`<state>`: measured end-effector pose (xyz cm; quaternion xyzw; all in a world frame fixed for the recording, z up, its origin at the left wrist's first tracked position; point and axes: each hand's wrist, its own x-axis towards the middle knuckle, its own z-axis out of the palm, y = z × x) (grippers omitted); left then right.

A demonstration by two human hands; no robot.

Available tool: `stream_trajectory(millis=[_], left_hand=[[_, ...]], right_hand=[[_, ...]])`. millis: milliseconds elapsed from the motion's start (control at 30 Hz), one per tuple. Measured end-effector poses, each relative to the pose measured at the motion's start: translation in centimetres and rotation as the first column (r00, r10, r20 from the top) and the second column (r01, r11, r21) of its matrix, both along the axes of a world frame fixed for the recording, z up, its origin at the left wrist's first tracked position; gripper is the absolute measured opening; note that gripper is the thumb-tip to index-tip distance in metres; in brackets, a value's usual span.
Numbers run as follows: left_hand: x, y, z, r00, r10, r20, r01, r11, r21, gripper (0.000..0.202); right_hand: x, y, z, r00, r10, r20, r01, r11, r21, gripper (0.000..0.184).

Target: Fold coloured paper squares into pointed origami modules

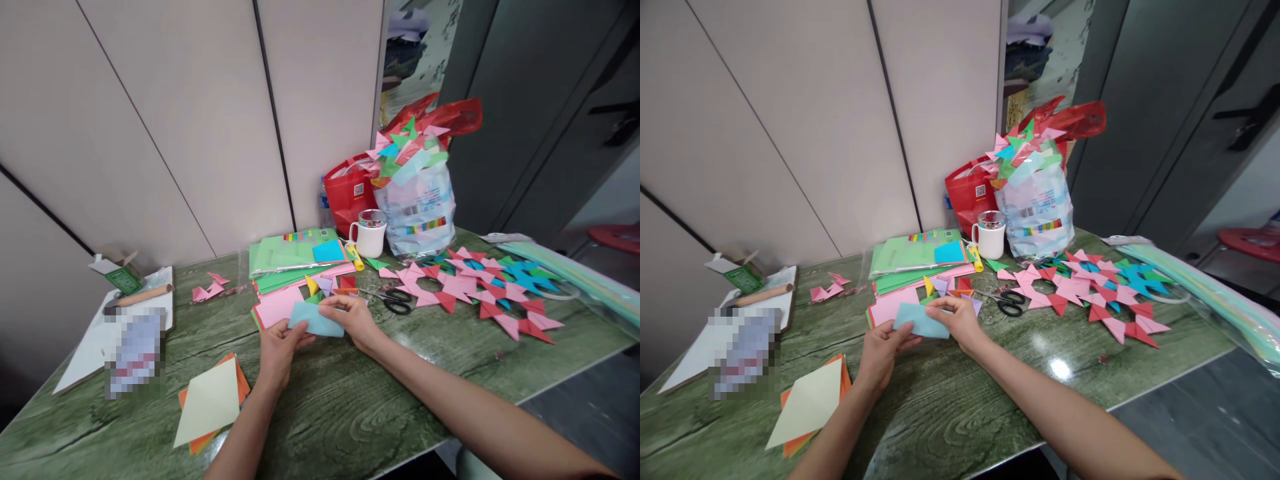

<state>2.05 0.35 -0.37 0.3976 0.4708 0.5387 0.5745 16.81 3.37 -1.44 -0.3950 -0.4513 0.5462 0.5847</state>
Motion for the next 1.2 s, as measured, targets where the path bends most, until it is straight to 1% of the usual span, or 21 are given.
stream_trajectory(millis=[300, 400, 500, 600, 667, 733, 1000, 1133, 1200], left_hand=[[-0.1, 0.0, 0.4, 0.999, -0.022, -0.042, 0.025, 0.997, 0.067, 0.026], [-0.3, 0.1, 0.2, 0.999, 0.013, -0.05, -0.009, 0.997, 0.077, 0.025], [-0.1, 0.1, 0.0, 0.998, 0.043, -0.035, -0.04, 0.996, 0.08, 0.027], [0.3, -0.1, -0.1, 0.999, -0.024, -0.029, 0.026, 0.999, 0.039, 0.028], [0.7, -0.3, -0.3, 0.995, -0.085, -0.048, 0.085, 0.996, -0.003, 0.027], [1.0, -0.5, -0.5, 0.991, -0.116, -0.073, 0.114, 0.993, -0.031, 0.026], [1.2, -0.3, -1.2, 0.982, -0.122, -0.143, 0.118, 0.992, -0.036, 0.028], [1.3, -0.5, -1.2, 0.987, -0.103, -0.124, 0.101, 0.995, -0.027, 0.029], [1.5, -0.6, -1.1, 0.986, -0.117, -0.118, 0.114, 0.993, -0.037, 0.029]], right_hand=[[0.2, 0.2, -0.1, 1.0, 0.007, -0.014, -0.007, 1.0, -0.006, 0.026], [0.1, 0.2, -0.2, 0.999, 0.016, -0.035, -0.017, 1.0, -0.027, 0.026], [-0.2, 0.0, -0.3, 0.997, -0.002, -0.072, -0.002, 0.999, -0.05, 0.027], [-0.5, -0.2, -0.5, 0.992, -0.017, -0.128, 0.008, 0.997, -0.074, 0.027], [-0.7, -0.3, -0.6, 0.987, -0.021, -0.157, 0.006, 0.995, -0.095, 0.026], [-0.8, -0.5, -0.6, 0.984, -0.017, -0.178, -0.003, 0.994, -0.112, 0.026], [-1.1, -0.6, -0.5, 0.962, -0.003, -0.273, -0.045, 0.985, -0.166, 0.024], [-1.2, -0.5, -0.6, 0.953, -0.008, -0.302, -0.049, 0.982, -0.181, 0.025], [-1.2, -0.5, -0.6, 0.948, -0.009, -0.317, -0.053, 0.981, -0.187, 0.025]])
